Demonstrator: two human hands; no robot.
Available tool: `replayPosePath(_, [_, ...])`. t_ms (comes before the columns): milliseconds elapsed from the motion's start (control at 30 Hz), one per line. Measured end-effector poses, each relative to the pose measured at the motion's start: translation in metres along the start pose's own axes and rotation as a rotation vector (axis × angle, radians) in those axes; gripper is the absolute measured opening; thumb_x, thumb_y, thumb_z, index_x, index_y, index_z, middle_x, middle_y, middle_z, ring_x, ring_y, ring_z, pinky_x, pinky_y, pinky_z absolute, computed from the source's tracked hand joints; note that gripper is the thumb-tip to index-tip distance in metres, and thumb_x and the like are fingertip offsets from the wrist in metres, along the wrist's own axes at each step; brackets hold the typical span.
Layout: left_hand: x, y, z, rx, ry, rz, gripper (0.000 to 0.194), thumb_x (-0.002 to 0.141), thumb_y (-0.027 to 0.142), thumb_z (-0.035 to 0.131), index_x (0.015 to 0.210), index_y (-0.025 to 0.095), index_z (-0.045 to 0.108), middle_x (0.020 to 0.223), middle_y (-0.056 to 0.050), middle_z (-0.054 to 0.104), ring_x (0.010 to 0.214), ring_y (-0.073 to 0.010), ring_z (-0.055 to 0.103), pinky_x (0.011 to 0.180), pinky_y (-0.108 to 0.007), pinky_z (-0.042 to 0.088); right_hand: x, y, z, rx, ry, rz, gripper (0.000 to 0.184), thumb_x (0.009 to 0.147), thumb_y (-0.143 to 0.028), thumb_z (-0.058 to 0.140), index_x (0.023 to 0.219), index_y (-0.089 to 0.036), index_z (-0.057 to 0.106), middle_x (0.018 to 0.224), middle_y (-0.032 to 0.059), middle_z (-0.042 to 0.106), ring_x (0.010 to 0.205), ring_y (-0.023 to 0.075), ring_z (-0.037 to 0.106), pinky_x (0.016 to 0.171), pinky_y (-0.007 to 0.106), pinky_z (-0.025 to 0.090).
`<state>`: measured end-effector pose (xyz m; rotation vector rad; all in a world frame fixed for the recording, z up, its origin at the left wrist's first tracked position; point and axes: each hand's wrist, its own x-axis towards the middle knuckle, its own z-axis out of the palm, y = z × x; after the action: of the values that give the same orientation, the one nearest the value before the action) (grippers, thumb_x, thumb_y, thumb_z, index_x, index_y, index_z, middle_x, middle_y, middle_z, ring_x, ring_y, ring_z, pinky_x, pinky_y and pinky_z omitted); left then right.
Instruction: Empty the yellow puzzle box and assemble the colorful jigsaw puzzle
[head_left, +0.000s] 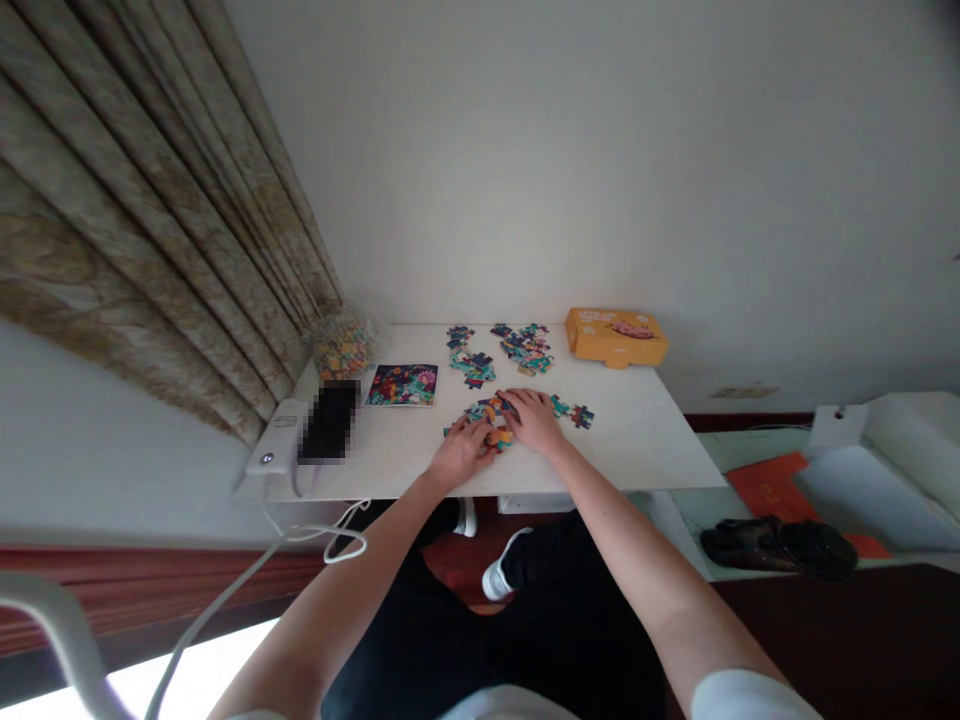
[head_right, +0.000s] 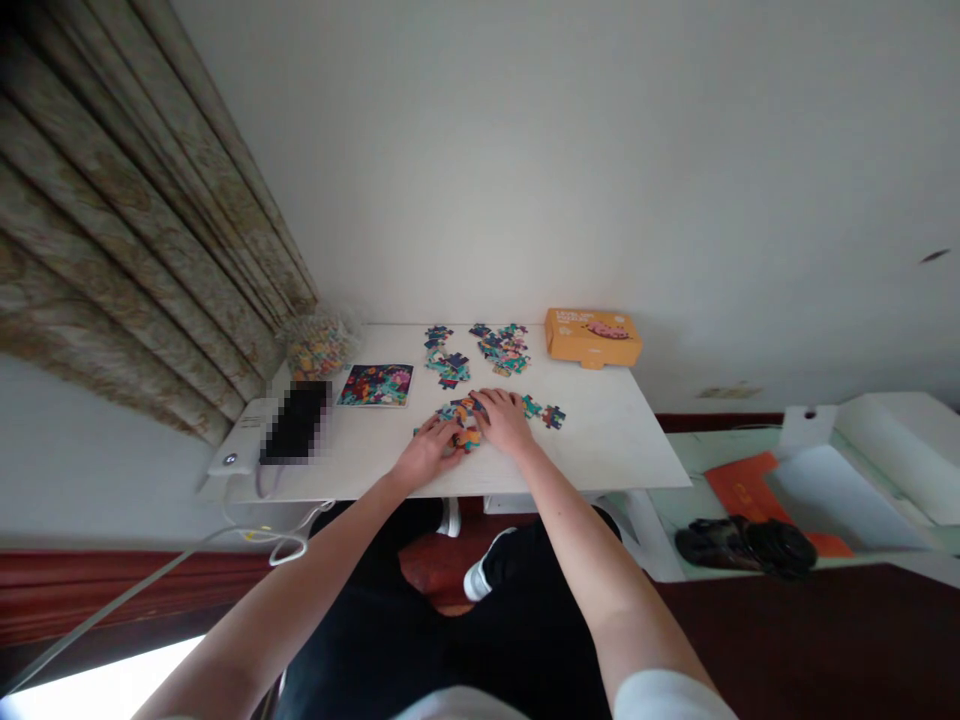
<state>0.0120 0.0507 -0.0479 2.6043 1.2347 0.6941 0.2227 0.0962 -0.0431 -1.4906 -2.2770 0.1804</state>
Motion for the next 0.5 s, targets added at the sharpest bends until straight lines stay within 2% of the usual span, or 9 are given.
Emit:
replayPosePath(167, [-0.002, -0.024, -0.009, -0.006, -0.006, -0.034, 0.032, 0.087, 0.022, 0.069, 0.119, 0.023, 0.063, 0.125, -0.008, 0.073, 0.118, -0.0230, 0.069, 0.126, -0.051, 0.030, 0.002, 0.005, 0.000, -0.027, 0.055, 0.153, 0.039, 0.093, -0.024, 0.058, 0.132, -0.022, 0.066, 0.127, 0.0123, 0.069, 0.119, 0.0306, 0.057, 0.103, 0.043, 0.038])
replayPosePath(267, [-0.004, -0.024, -0.020, 0.013, -0.001, -0.057, 0.033, 0.087, 0.022, 0.069, 0.119, 0.024, 0.064, 0.123, -0.006, 0.074, 0.119, -0.0234, 0.068, 0.127, -0.054, 0.026, 0.000, 0.006, 0.002, -0.053, 0.099, 0.283, 0.043, 0.089, -0.023, 0.060, 0.131, -0.019, 0.066, 0.124, 0.0144, 0.069, 0.117, 0.0324, 0.056, 0.100, 0.045, 0.038])
replayPosePath(367, [-0.006, -0.001, -0.024, 0.045, 0.046, -0.075, 0.025, 0.087, 0.024, 0.071, 0.112, 0.024, 0.067, 0.119, -0.007, 0.075, 0.118, -0.0250, 0.066, 0.122, -0.052, 0.032, 0.001, 0.009, 0.005, -0.070, 0.146, 0.401, 0.047, 0.087, -0.024, 0.060, 0.133, -0.016, 0.064, 0.122, 0.0167, 0.067, 0.115, 0.0338, 0.055, 0.098, 0.046, 0.039])
replayPosePath(433, [-0.007, 0.024, -0.020, 0.082, 0.101, -0.118, 0.022, 0.087, 0.025, 0.071, 0.108, 0.024, 0.068, 0.116, -0.007, 0.074, 0.113, -0.0259, 0.067, 0.112, -0.049, 0.041, 0.003, 0.014, 0.006, -0.060, 0.157, 0.435, 0.049, 0.085, -0.024, 0.061, 0.133, -0.017, 0.063, 0.121, 0.0162, 0.066, 0.116, 0.0337, 0.056, 0.099, 0.046, 0.040])
replayPosePath(500, [-0.006, 0.049, -0.010, 0.134, 0.141, -0.201, 0.021, 0.088, 0.026, 0.071, 0.109, 0.023, 0.068, 0.113, -0.008, 0.075, 0.110, -0.0281, 0.067, 0.106, -0.049, 0.044, 0.008, 0.022, 0.006, -0.026, 0.145, 0.427, 0.052, 0.082, -0.022, 0.063, 0.134, -0.018, 0.063, 0.122, 0.0148, 0.065, 0.115, 0.0319, 0.057, 0.100, 0.044, 0.042])
